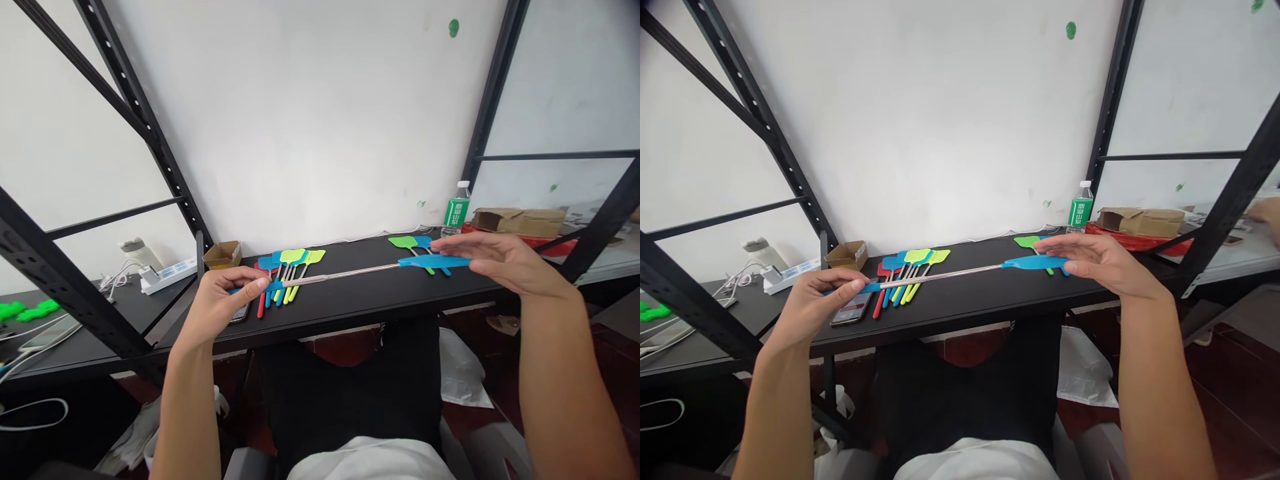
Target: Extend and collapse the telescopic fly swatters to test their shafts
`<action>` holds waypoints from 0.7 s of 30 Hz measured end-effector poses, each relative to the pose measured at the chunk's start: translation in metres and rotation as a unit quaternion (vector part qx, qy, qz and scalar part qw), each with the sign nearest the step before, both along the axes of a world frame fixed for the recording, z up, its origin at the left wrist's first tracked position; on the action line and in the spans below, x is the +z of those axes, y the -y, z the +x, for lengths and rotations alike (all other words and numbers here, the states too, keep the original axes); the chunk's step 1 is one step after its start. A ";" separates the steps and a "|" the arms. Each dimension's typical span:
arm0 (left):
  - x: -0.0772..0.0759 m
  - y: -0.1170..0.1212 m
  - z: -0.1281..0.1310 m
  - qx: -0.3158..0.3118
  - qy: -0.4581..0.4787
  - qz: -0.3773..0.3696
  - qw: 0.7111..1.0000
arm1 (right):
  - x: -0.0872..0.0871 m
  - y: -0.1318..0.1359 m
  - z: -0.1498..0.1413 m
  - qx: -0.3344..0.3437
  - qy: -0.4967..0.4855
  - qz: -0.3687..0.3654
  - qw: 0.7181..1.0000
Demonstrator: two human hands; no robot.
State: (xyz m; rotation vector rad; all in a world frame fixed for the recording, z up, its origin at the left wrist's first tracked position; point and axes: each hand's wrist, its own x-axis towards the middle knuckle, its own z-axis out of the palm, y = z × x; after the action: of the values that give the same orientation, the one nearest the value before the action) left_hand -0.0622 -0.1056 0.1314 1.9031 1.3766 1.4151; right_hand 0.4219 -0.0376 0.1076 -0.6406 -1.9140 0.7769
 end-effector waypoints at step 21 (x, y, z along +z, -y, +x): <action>-0.003 -0.001 -0.016 0.022 0.062 0.045 0.997 | 0.004 -0.004 -0.006 -0.109 0.027 0.017 0.994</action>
State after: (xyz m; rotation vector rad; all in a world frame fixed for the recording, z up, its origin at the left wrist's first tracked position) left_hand -0.0781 -0.1050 0.1286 1.8158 1.3254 1.6131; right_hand 0.4159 -0.0332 0.1114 -0.8409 -1.8634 0.5917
